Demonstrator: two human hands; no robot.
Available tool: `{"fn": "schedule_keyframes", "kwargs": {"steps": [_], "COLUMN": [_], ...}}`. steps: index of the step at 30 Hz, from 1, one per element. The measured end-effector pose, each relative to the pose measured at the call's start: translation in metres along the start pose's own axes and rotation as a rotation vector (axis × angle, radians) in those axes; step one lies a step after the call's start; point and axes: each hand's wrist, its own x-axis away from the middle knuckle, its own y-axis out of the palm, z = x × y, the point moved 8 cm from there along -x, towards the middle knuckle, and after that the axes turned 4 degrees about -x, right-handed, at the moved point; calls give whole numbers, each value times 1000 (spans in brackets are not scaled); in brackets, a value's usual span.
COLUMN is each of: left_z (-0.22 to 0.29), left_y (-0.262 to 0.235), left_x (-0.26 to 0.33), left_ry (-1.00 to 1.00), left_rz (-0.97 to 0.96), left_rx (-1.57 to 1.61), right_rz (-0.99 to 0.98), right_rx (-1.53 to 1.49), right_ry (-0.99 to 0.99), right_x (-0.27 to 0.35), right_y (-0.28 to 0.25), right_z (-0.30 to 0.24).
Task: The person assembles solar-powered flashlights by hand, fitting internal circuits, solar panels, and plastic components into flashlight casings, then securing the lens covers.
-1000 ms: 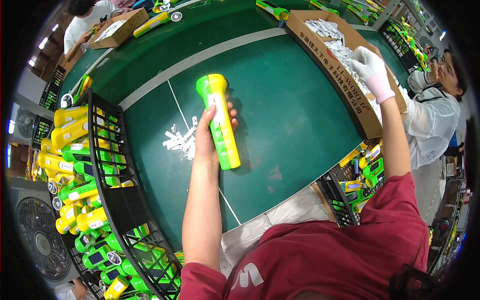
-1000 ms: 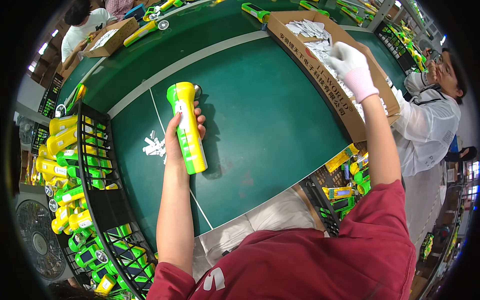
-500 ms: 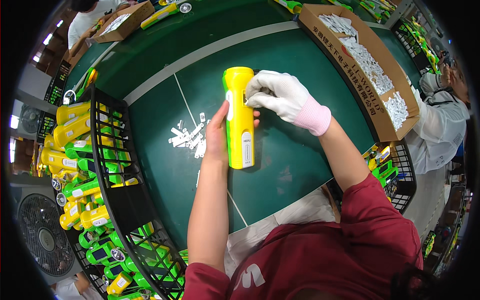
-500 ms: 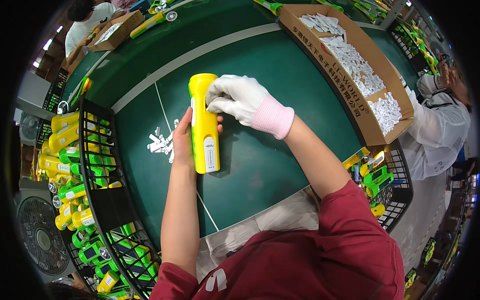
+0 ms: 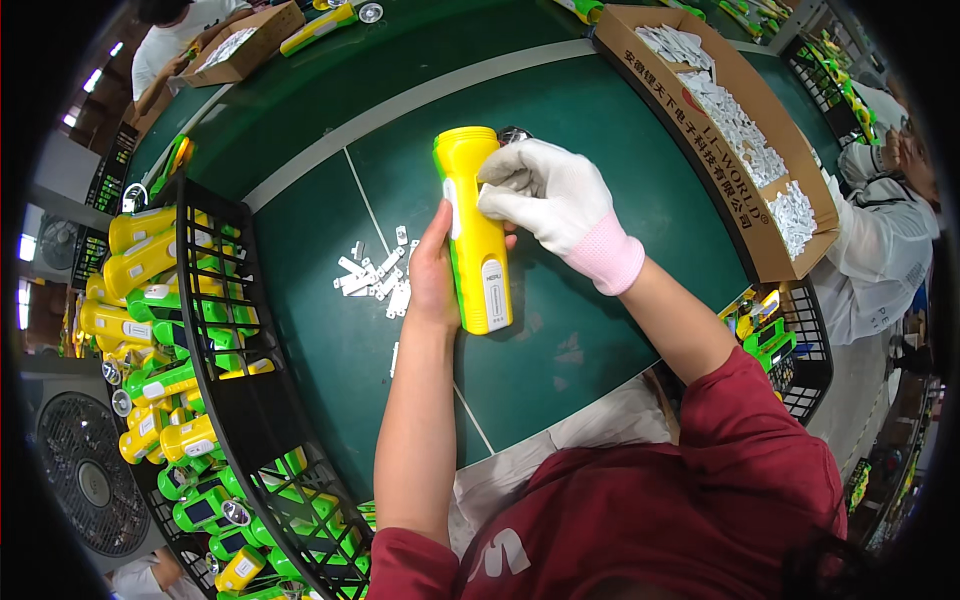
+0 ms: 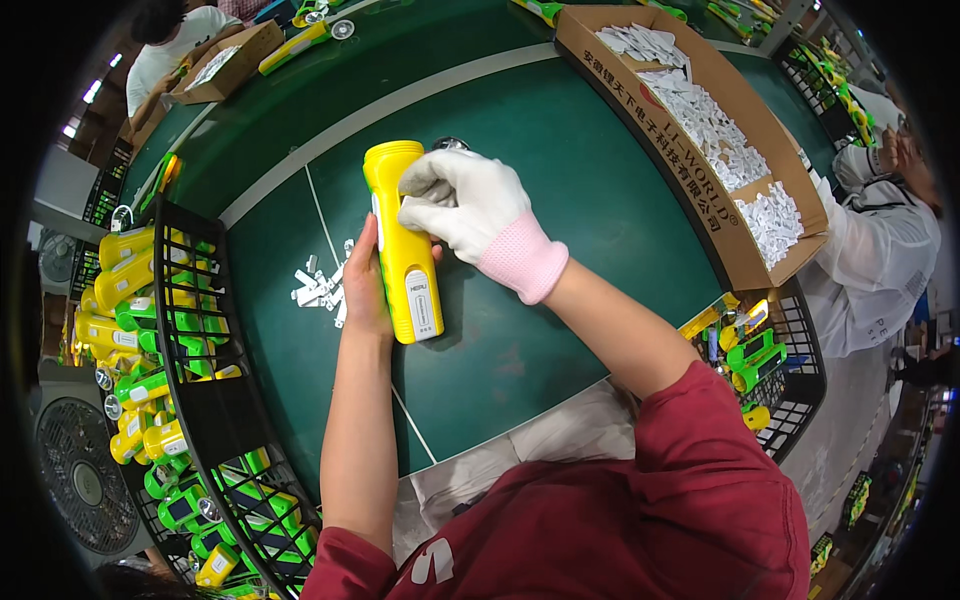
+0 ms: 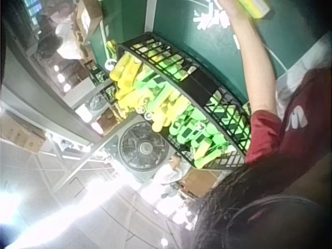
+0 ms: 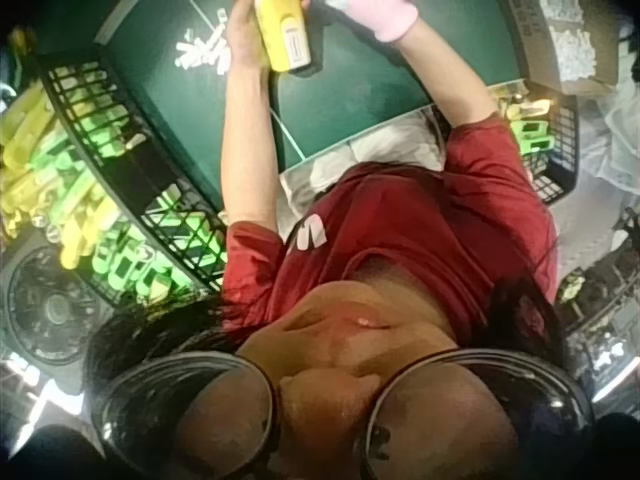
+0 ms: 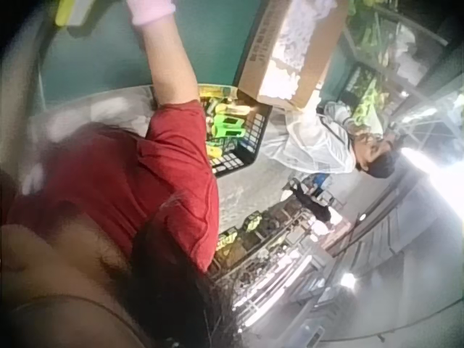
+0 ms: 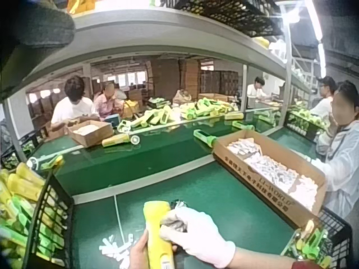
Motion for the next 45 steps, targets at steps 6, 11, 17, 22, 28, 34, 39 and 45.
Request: {"fn": "schedule_keyframes", "kwargs": {"steps": [6,11,17,22,28,34,39,45], "left_z": [0,2,-2,-4,-7,-12,-11,-12], "left_y": [0,-3,-4,3,4,8,9,14], "left_x": [0,-1,-2,-2,1,5,6,2], "left_ry": [14,17,-33,-28,-54,-73,-79,-19], "left_rz": [-23,10,12,-66,-65,-137,-90,-110], "left_rx": [-19,-98,-142,-96,-136,-218,-253,-112], "right_rz": [89,30,-149,-55,86,-155,-204,46], "right_rx": [-240,-100,53,141,199,-190,-280,-292], "right_ry": [21,-89,-337,-339,77,208,291,63], "right_x": [5,-1,-4,3,-1,-5,-6,12], "right_y": [-1,-6,-7,-8,-21,-12,-9,11], "right_z": [9,-6,-23,-22,5,29,30,20]}}
